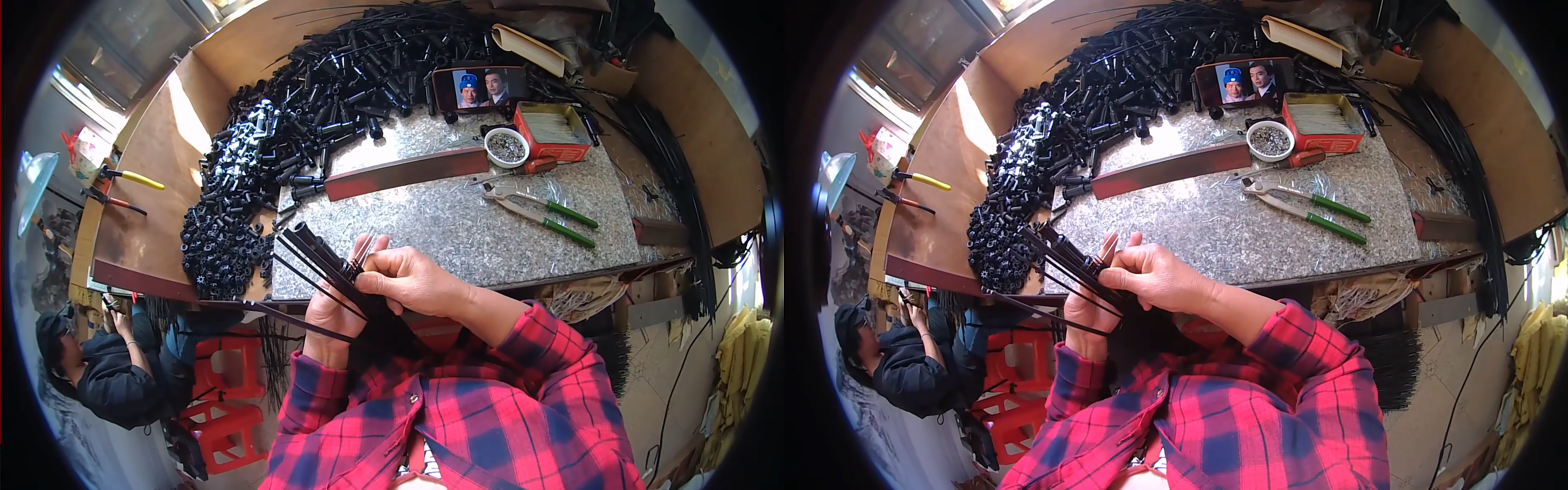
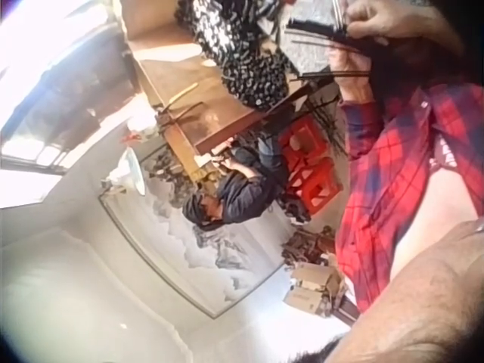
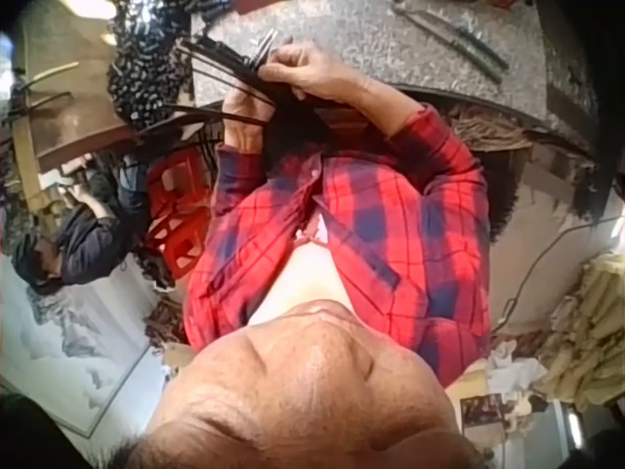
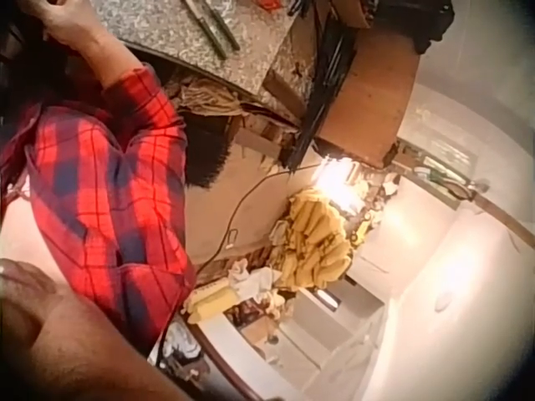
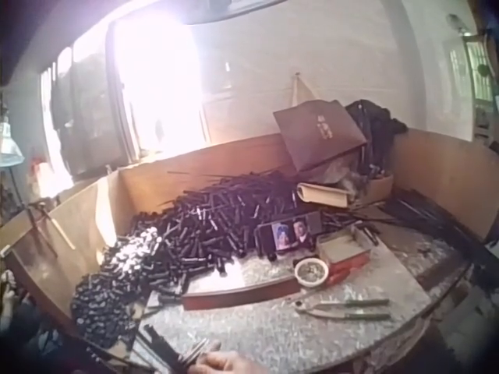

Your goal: Assembling plastic components onto bundles of cables at a manufacturing workbench.

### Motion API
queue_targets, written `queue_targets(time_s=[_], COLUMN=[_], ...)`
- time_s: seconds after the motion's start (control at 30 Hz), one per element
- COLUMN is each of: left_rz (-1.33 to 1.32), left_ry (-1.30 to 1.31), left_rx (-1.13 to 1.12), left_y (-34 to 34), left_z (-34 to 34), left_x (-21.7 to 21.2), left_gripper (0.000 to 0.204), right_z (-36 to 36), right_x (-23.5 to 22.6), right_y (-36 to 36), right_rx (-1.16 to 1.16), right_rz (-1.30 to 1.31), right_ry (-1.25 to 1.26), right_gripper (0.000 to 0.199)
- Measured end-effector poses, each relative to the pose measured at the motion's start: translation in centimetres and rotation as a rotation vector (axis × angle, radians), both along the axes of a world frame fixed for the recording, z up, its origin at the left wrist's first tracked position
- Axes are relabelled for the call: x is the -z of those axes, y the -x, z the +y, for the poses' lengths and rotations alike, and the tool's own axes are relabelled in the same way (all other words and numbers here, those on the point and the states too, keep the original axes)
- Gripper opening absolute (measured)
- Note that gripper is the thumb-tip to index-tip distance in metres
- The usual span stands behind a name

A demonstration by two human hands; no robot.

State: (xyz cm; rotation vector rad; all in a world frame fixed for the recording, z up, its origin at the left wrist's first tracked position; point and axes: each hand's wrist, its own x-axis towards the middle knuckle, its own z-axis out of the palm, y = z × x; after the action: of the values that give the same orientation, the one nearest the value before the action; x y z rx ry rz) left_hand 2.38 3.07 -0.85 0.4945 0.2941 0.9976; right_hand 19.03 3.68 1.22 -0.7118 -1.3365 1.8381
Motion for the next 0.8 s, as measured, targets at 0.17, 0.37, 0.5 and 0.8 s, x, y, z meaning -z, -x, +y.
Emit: queue_targets(time_s=[0.17, 0.37, 0.5, 0.8], left_rz=[0.106, -0.024, 0.022, 0.286], left_ry=[0.017, -0.021, -0.030, -0.224], left_rx=[-0.032, 0.017, 0.007, -0.658], left_y=[0.2, 0.6, 0.3, 1.2], left_z=[-0.1, -0.4, 0.5, -0.7], left_x=[-0.6, -0.6, -1.5, -1.8], left_gripper=[0.070, 0.069, 0.067, 0.042], right_z=[0.1, -0.4, -0.2, -0.2], right_x=[0.0, -0.5, -0.7, -1.4], right_y=[0.1, 0.4, 1.1, 3.5], right_rx=[-0.007, -0.003, 0.094, 0.396], right_rz=[-0.032, -0.018, 0.023, -0.196], right_ry=[-0.028, -0.064, -0.148, -0.383], right_gripper=[0.023, 0.026, 0.024, 0.022])
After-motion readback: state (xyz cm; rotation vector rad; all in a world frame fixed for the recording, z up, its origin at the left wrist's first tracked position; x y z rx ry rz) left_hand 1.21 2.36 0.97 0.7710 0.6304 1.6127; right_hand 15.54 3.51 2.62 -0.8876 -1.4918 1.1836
